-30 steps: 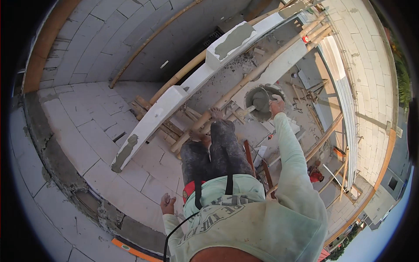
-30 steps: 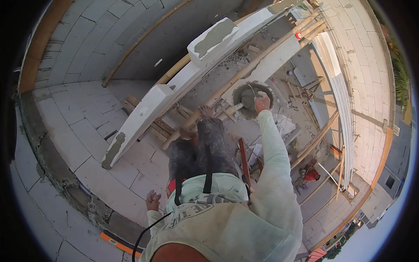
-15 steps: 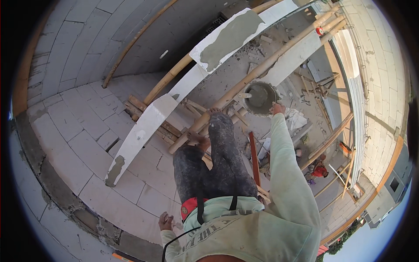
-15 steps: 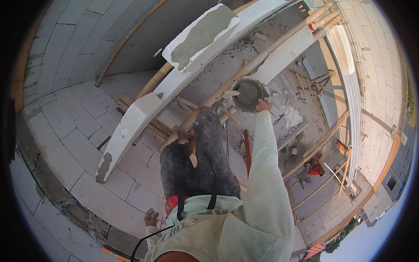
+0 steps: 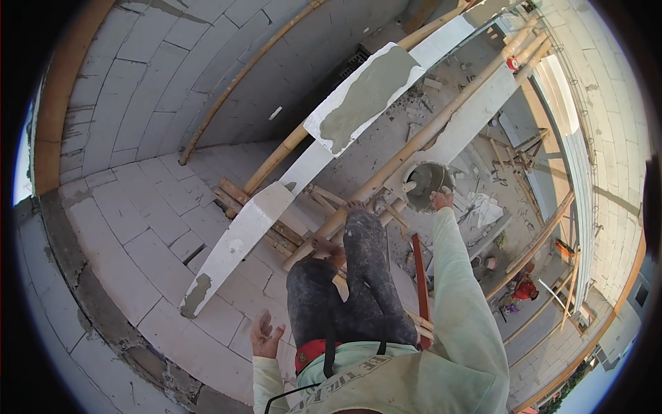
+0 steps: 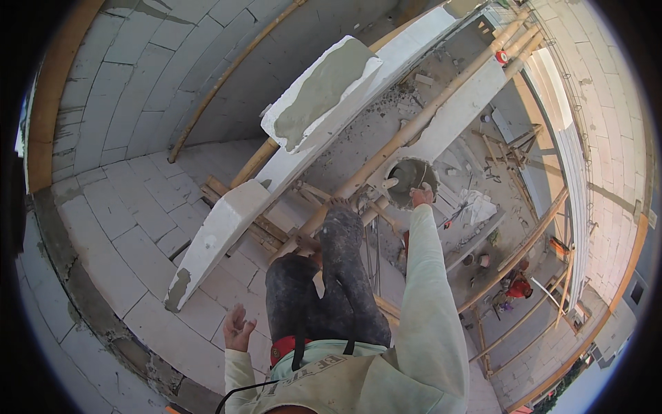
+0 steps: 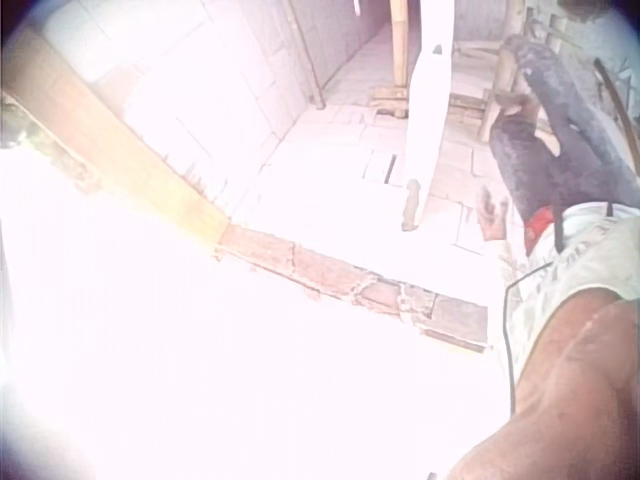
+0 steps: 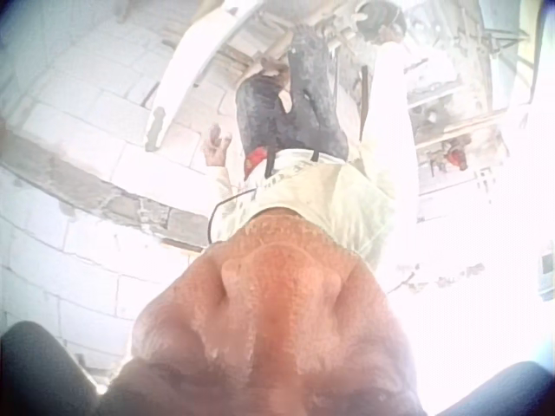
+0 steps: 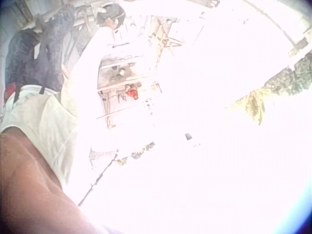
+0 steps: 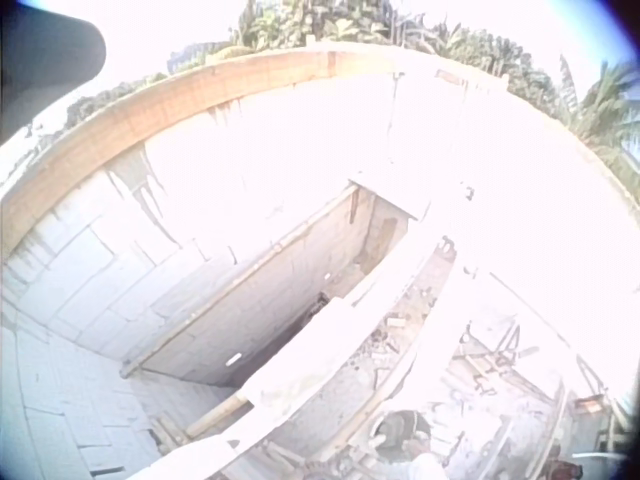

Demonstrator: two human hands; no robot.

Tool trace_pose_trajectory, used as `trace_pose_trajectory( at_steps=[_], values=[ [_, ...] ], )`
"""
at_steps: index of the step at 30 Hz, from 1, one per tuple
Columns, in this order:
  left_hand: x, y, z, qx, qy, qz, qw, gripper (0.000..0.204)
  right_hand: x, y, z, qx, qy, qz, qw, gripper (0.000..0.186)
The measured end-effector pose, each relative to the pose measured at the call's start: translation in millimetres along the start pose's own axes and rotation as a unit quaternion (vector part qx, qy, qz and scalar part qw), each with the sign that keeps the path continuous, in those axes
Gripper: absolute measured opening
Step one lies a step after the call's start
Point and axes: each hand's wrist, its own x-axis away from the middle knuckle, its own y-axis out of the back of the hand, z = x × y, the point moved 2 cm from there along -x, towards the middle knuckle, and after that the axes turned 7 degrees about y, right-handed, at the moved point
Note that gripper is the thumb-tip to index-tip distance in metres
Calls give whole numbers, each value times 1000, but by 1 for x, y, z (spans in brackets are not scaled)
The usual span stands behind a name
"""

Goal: The person applies mortar to a brick with a trowel and places it on a wall, then hammers a wooden support into place and checks the alignment with a level.

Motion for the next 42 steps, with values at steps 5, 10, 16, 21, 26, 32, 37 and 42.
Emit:
trace_pose_trajectory(
  at_steps=[5,10,16,21,26,32,37,42],
  values=[
    [-55,-122,-174,113,-184,137,967,101,44,-37,35,190,35,12,981,70],
    [-113,-232,-259,89,-330,125,931,112,71,10,58,339,106,-74,932,81],
    [-172,-254,-282,136,-414,136,890,107,205,73,54,474,43,-44,878,71],
    [-192,-269,-295,176,-413,179,875,98,311,144,77,535,-125,-30,835,76],
    [-199,-270,-296,131,-467,168,858,90,358,153,40,554,-207,56,804,82],
    [-157,-270,-322,153,-469,139,859,80,363,117,24,572,-155,140,794,78],
    [-83,-231,-338,68,-438,118,889,76,368,100,66,520,31,45,852,66],
    [-23,-176,-306,89,-430,172,882,87,321,34,170,326,68,90,939,78]
  ],
)
